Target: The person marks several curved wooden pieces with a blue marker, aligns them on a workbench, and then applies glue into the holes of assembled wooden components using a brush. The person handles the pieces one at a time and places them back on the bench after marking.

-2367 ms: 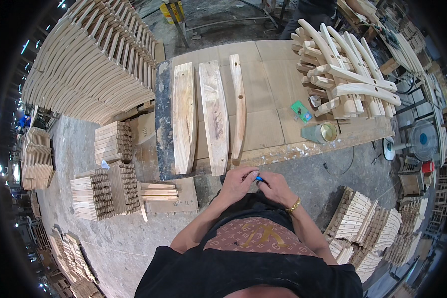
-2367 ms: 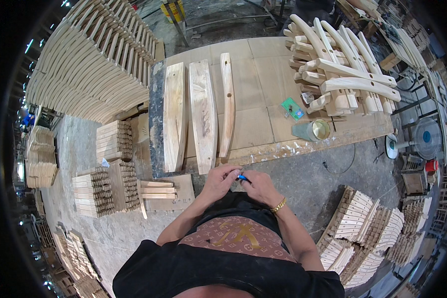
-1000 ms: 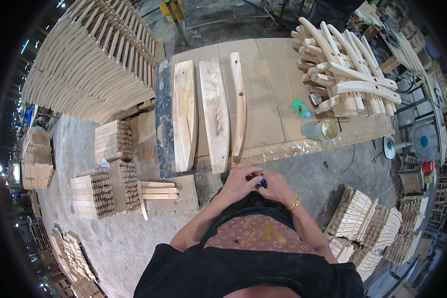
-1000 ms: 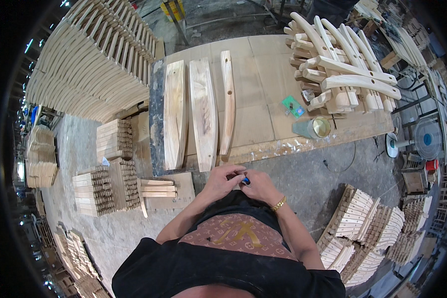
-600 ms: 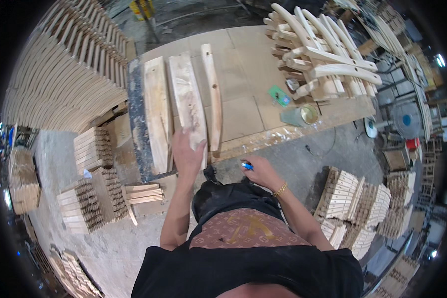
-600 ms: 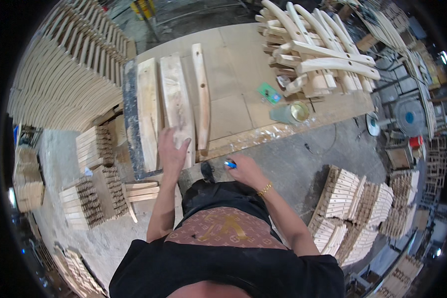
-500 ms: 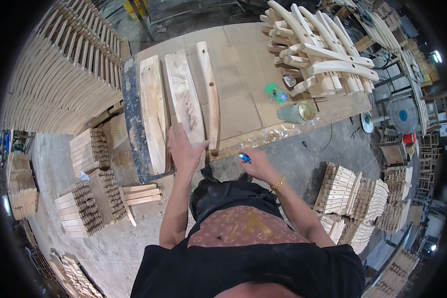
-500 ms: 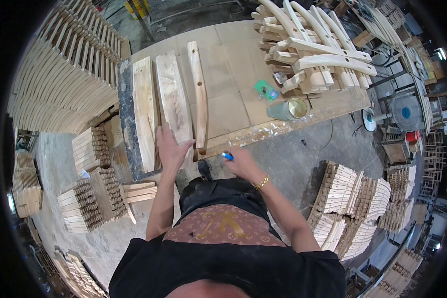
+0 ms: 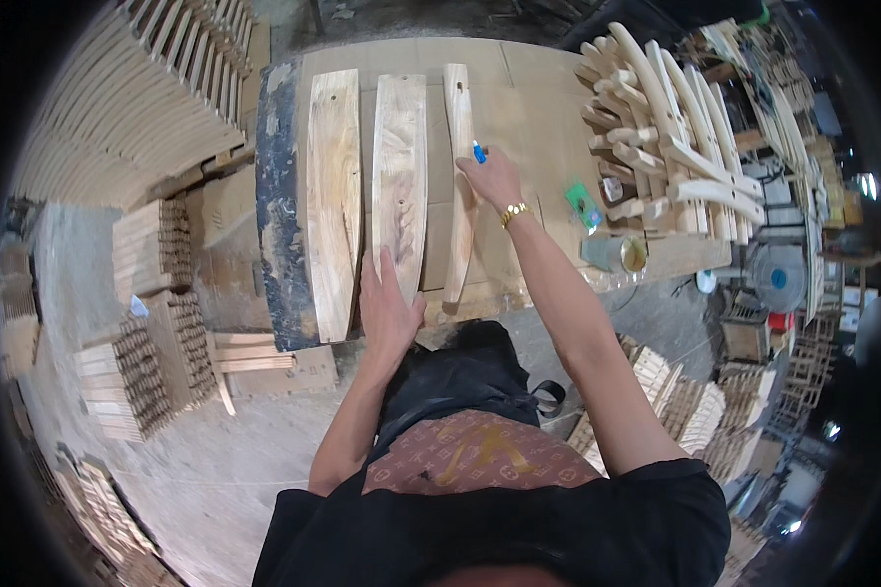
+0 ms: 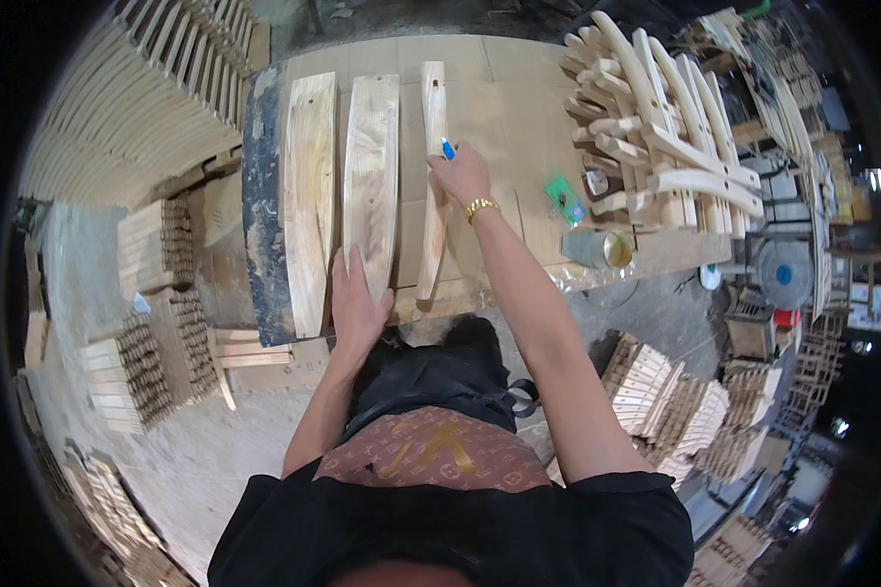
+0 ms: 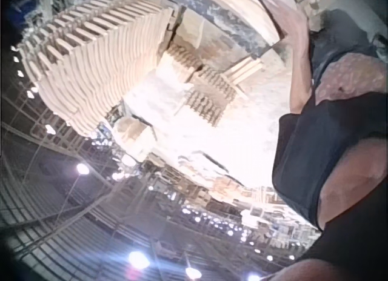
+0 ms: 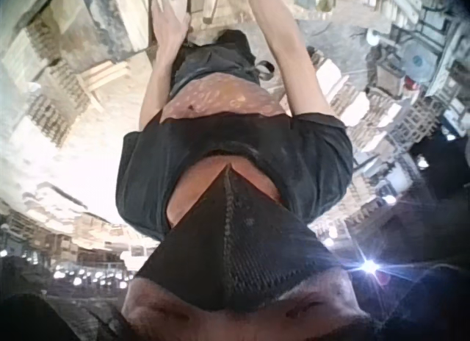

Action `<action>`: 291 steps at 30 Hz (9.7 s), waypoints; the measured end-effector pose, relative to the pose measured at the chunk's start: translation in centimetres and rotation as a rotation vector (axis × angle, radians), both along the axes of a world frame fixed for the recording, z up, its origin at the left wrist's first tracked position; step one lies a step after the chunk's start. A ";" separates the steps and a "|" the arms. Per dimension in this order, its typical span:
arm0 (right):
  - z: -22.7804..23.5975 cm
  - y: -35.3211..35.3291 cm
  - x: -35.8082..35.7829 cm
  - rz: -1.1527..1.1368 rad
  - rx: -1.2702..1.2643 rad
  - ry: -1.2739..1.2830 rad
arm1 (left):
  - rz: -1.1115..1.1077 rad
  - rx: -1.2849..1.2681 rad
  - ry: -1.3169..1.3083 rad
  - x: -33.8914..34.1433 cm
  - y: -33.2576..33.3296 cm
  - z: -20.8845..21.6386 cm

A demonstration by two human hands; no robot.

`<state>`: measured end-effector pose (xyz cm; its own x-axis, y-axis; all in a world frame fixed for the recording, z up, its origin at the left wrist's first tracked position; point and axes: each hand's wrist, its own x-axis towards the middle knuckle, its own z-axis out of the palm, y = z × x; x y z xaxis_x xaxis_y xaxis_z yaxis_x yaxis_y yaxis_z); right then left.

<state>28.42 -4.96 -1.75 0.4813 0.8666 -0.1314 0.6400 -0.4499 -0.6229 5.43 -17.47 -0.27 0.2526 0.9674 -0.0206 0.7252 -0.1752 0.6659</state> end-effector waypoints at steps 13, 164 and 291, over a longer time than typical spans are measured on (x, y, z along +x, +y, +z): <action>2.3 2.8 0.2 0.257 -0.198 0.240 | 0.156 -0.242 -0.108 9.4 1.0 0.5; -3.0 3.0 2.3 0.387 -0.327 1.222 | 0.104 -0.042 0.475 10.4 8.3 -1.6; -0.7 3.5 1.9 0.090 -0.352 0.991 | 1.418 -0.266 -1.872 7.7 -10.9 -0.8</action>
<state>30.36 -1.44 -2.46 -0.0436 0.7302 -0.6818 -0.0434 -0.6832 -0.7289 13.14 -28.34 -1.06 -0.4207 0.5101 -0.7502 -0.9007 -0.1364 0.4124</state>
